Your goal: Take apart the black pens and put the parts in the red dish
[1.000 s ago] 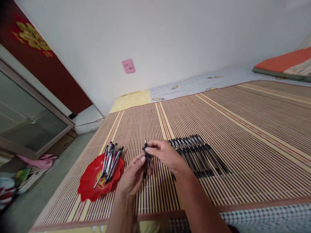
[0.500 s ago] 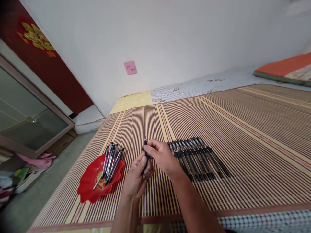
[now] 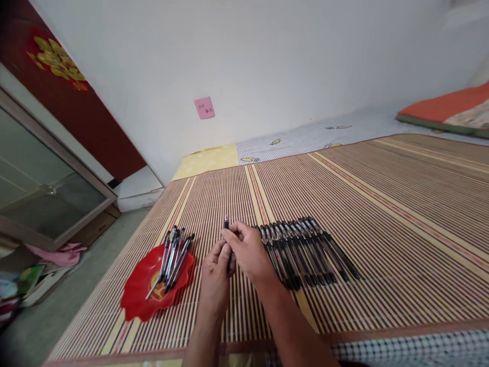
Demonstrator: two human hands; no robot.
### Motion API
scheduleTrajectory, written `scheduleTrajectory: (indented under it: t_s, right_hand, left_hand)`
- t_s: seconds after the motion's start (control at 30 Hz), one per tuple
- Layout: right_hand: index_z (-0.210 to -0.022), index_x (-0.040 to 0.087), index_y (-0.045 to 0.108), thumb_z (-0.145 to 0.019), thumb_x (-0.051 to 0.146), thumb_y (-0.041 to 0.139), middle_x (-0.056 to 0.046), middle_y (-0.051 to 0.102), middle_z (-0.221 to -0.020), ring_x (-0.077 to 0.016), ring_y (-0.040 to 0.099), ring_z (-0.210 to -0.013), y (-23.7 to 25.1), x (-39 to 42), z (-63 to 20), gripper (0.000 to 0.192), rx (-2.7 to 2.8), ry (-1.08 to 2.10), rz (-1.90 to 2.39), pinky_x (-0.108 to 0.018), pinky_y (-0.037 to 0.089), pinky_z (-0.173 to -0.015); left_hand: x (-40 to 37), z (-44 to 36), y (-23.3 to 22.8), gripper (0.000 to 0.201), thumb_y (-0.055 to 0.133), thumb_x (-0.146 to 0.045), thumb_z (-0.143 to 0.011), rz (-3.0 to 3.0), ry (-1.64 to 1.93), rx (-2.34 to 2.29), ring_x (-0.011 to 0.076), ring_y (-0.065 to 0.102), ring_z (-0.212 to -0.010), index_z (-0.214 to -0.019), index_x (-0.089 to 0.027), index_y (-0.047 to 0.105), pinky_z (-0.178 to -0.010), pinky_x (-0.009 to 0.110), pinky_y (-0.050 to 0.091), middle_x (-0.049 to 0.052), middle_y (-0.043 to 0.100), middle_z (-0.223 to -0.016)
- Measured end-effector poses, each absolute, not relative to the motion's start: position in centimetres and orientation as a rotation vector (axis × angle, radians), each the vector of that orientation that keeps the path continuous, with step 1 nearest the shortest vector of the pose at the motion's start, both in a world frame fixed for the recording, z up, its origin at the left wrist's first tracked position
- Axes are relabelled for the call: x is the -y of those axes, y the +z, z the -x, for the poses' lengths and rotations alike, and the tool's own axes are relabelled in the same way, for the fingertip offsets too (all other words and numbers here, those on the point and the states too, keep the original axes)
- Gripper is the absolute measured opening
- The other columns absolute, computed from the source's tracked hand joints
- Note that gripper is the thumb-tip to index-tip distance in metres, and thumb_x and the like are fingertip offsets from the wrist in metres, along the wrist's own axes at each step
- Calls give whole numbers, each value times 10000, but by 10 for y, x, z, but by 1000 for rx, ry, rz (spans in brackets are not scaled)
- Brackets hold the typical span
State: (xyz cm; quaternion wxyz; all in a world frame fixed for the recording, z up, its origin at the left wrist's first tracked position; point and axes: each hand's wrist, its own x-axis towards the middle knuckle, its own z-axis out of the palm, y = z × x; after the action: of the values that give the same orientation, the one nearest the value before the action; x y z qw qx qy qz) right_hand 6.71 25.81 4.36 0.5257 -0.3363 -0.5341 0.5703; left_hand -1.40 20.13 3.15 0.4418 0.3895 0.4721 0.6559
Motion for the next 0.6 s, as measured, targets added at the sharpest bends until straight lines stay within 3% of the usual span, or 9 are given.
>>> scheduleTrajectory:
  t_s: [0.1, 0.2, 0.37, 0.6]
  right_hand:
    - [-870, 206, 724, -887, 483, 626, -12, 680, -788, -159, 624, -757, 41, -263, -76, 294, 1166, 1629, 597, -301, 477, -784]
    - [-957, 210, 761, -893, 489, 630, -38, 720, -872, -166, 651, -821, 42, -265, -83, 315, 1142, 1730, 518, -328, 471, -873]
    - [-909, 215, 778, -859, 475, 680, -33, 722, -848, -156, 644, -801, 45, -261, -80, 282, 1164, 1740, 494, -301, 474, -835]
    - [-840, 205, 745, -869, 499, 645, -12, 691, -776, -147, 608, -757, 46, -257, -72, 312, 1258, 1545, 611, -264, 463, -716]
  left_hand:
    - [-201, 14, 33, 262, 699, -403, -875, -766, 1516, -834, 70, 264, -467, -830, -170, 586, -452, 179, 255, -81, 386, -550]
    - [-200, 17, 33, 329, 701, -376, -880, -697, 1401, -599, 50, 196, -432, -730, -176, 488, -423, 174, 212, -91, 367, -516]
    - [-197, 22, 32, 274, 693, -353, -894, -680, 1304, -469, 39, 171, -407, -792, -168, 519, -401, 165, 175, -98, 364, -508]
    - [-200, 19, 28, 271, 747, -384, -848, -732, 1495, -683, 54, 258, -462, -827, -149, 615, -449, 171, 241, -80, 398, -525]
